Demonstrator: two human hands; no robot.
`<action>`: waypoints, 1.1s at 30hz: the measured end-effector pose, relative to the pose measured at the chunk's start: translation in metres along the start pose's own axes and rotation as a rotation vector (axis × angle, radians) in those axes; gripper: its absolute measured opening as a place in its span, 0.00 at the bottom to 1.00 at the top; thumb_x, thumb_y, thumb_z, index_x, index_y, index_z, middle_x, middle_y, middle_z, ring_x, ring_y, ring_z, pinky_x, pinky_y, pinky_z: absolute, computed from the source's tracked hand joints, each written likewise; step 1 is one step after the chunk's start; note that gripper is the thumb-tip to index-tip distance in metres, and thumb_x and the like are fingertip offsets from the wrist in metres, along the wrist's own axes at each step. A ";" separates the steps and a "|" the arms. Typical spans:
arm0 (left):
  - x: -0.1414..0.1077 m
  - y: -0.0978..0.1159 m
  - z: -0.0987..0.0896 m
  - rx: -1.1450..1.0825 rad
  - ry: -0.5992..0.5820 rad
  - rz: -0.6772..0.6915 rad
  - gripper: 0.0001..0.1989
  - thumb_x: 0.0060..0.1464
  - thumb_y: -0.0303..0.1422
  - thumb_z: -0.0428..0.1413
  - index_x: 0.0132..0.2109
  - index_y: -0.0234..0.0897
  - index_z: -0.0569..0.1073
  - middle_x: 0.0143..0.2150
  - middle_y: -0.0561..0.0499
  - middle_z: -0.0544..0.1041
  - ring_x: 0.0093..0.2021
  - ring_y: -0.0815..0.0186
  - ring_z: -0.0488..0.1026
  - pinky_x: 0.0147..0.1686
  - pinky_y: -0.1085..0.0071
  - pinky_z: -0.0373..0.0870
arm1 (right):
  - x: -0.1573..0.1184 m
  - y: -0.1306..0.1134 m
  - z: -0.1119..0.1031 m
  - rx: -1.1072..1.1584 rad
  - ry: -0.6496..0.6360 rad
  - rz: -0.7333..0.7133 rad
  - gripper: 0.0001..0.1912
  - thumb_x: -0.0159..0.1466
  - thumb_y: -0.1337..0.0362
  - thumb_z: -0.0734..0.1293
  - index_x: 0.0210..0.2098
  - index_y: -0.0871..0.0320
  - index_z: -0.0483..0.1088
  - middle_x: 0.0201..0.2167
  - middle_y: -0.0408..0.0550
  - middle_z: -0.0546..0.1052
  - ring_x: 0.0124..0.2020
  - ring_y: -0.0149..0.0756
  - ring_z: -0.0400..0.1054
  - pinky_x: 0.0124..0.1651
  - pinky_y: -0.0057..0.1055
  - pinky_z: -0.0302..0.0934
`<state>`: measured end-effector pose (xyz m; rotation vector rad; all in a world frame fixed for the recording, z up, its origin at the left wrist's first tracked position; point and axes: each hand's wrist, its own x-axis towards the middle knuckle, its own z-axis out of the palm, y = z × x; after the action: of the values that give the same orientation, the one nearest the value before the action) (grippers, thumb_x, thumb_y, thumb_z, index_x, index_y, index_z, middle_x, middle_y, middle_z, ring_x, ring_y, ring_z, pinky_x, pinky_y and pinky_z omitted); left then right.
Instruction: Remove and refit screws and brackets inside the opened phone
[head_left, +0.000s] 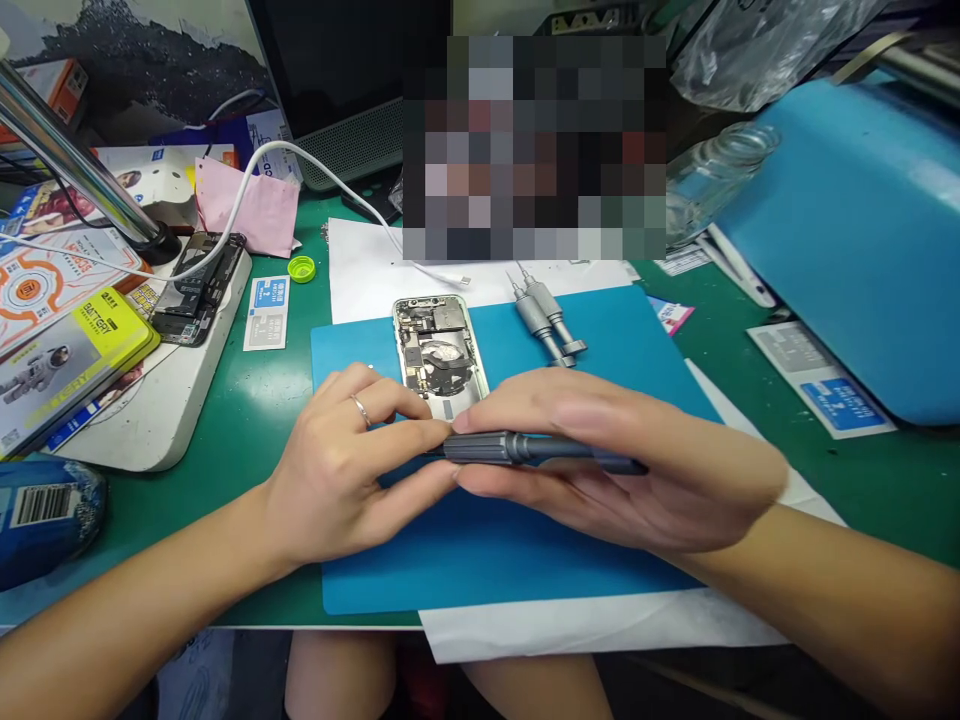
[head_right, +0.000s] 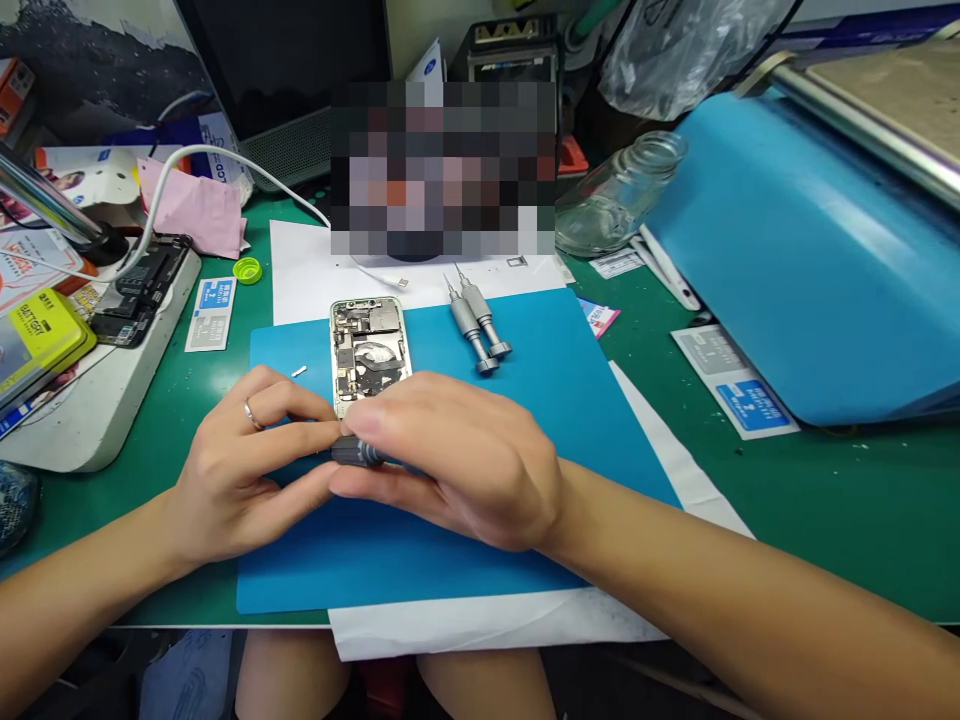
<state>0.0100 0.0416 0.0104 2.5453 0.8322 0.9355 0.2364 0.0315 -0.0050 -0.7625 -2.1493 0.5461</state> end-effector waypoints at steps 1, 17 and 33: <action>0.000 -0.001 0.000 -0.005 0.001 -0.009 0.08 0.64 0.36 0.59 0.44 0.36 0.78 0.40 0.46 0.81 0.37 0.63 0.71 0.38 0.62 0.68 | 0.003 -0.002 -0.001 -0.026 0.065 -0.038 0.40 0.67 0.65 0.69 0.70 0.34 0.47 0.43 0.45 0.82 0.44 0.42 0.80 0.45 0.44 0.78; 0.000 -0.014 0.004 -0.003 -0.018 -0.101 0.10 0.63 0.36 0.60 0.43 0.31 0.79 0.36 0.47 0.79 0.35 0.64 0.71 0.37 0.66 0.65 | 0.024 0.023 -0.003 -0.080 0.510 -0.287 0.38 0.60 0.70 0.75 0.66 0.46 0.64 0.45 0.42 0.79 0.30 0.34 0.79 0.39 0.35 0.79; 0.002 -0.013 0.003 -0.026 -0.008 -0.040 0.04 0.64 0.29 0.59 0.44 0.33 0.79 0.37 0.49 0.82 0.35 0.67 0.72 0.37 0.66 0.66 | 0.023 0.014 -0.007 -0.152 0.454 -0.270 0.38 0.61 0.68 0.74 0.68 0.53 0.61 0.32 0.41 0.81 0.27 0.35 0.77 0.38 0.36 0.76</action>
<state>0.0074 0.0528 0.0027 2.4991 0.8597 0.9173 0.2348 0.0578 0.0025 -0.5947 -1.8366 0.0568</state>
